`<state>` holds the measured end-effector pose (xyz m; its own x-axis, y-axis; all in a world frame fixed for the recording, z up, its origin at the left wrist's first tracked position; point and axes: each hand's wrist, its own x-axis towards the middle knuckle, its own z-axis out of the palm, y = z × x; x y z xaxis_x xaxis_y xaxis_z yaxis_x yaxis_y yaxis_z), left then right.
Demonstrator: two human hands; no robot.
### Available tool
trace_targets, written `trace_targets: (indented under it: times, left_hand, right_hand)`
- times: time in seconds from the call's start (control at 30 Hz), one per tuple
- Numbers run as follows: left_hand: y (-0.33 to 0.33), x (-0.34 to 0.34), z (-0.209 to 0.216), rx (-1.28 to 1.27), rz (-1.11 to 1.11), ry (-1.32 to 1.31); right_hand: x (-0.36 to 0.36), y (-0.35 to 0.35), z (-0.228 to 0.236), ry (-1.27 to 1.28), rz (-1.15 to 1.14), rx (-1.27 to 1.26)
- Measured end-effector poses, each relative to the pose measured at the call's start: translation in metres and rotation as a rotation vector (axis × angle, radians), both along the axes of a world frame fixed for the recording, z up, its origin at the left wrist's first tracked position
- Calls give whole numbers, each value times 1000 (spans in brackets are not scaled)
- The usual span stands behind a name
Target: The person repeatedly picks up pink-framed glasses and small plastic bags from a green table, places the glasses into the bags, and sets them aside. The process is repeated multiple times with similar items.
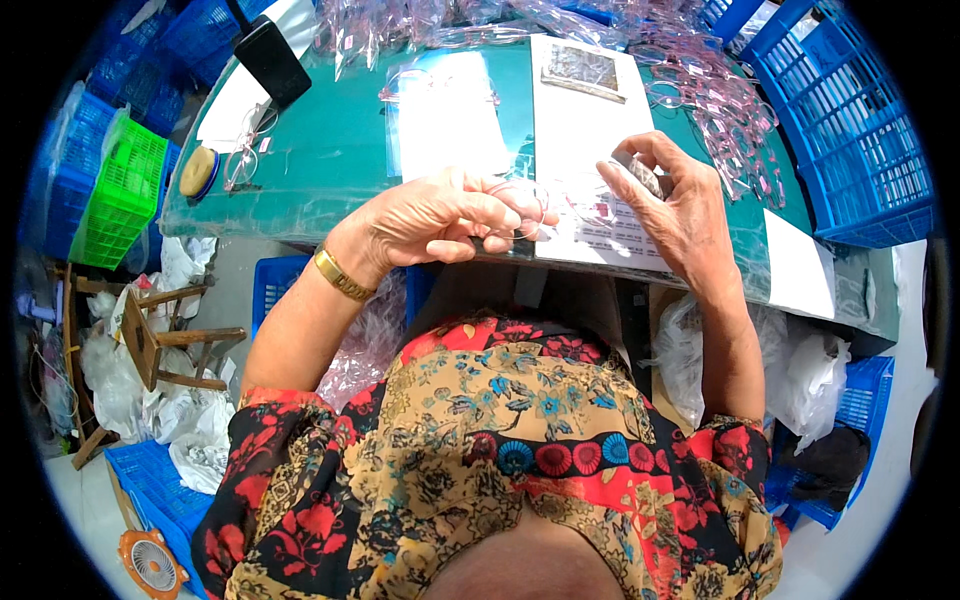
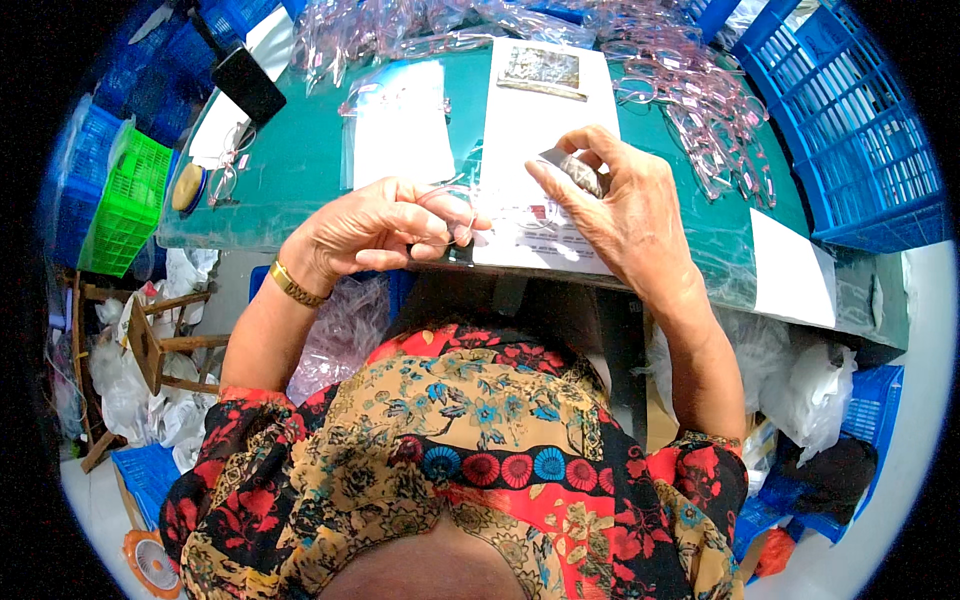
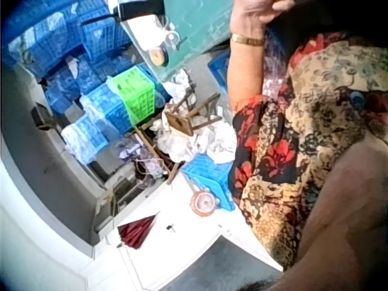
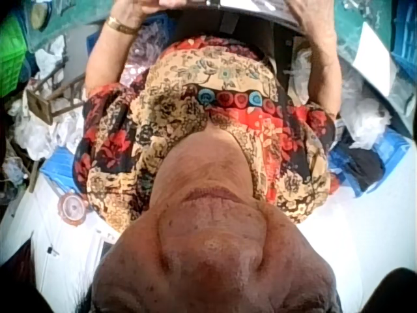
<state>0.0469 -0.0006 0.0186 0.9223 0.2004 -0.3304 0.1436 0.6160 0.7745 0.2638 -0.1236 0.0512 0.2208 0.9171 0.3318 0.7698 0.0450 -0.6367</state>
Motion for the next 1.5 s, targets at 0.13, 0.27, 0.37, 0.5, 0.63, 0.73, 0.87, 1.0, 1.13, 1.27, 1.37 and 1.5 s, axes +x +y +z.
trace_targets:
  times: [0.13, 0.27, 0.37, 0.5, 0.63, 0.73, 0.87, 1.0, 1.13, 1.27, 1.37, 1.5]
  left_hand:
    - [2, 0, 1, -49, 18, 17]
    - [0, -1, 4, 1, 46, 51]
    - [-3, 0, 7, -9, 44, 43]
    - [-1, -3, -2, -5, 14, 31]
    - [-3, -9, 14, 178, 43, 45]
    - [1, -22, 28, 440, 305, 42]
    - [31, -55, 13, 874, 590, 330]
    - [39, -64, 8, 1046, 599, 525]
    - [46, -45, 10, 1155, 563, 700]
    - [59, -40, -2, 1225, 557, 671]
    - [61, -40, -2, 1089, 586, 540]
    - [63, -45, -4, 983, 625, 483]
  right_hand:
    - [10, 1, -13, 219, 60, -117]
    - [12, 3, -8, 353, 134, -219]
    - [16, 3, -13, 370, 191, -212]
    - [9, 3, -4, 649, 309, -352]
    - [9, 4, -18, 836, 322, -346]
    - [13, 2, -13, 850, 274, -351]
    - [20, -1, -14, 845, 228, -277]
    - [19, -1, -24, 779, 201, -116]
    - [18, -1, -32, 664, 186, -27]
    - [18, -2, -34, 630, 164, -1]
    - [16, -2, -35, 715, 149, 11]
    - [14, -4, -34, 724, 123, 3]
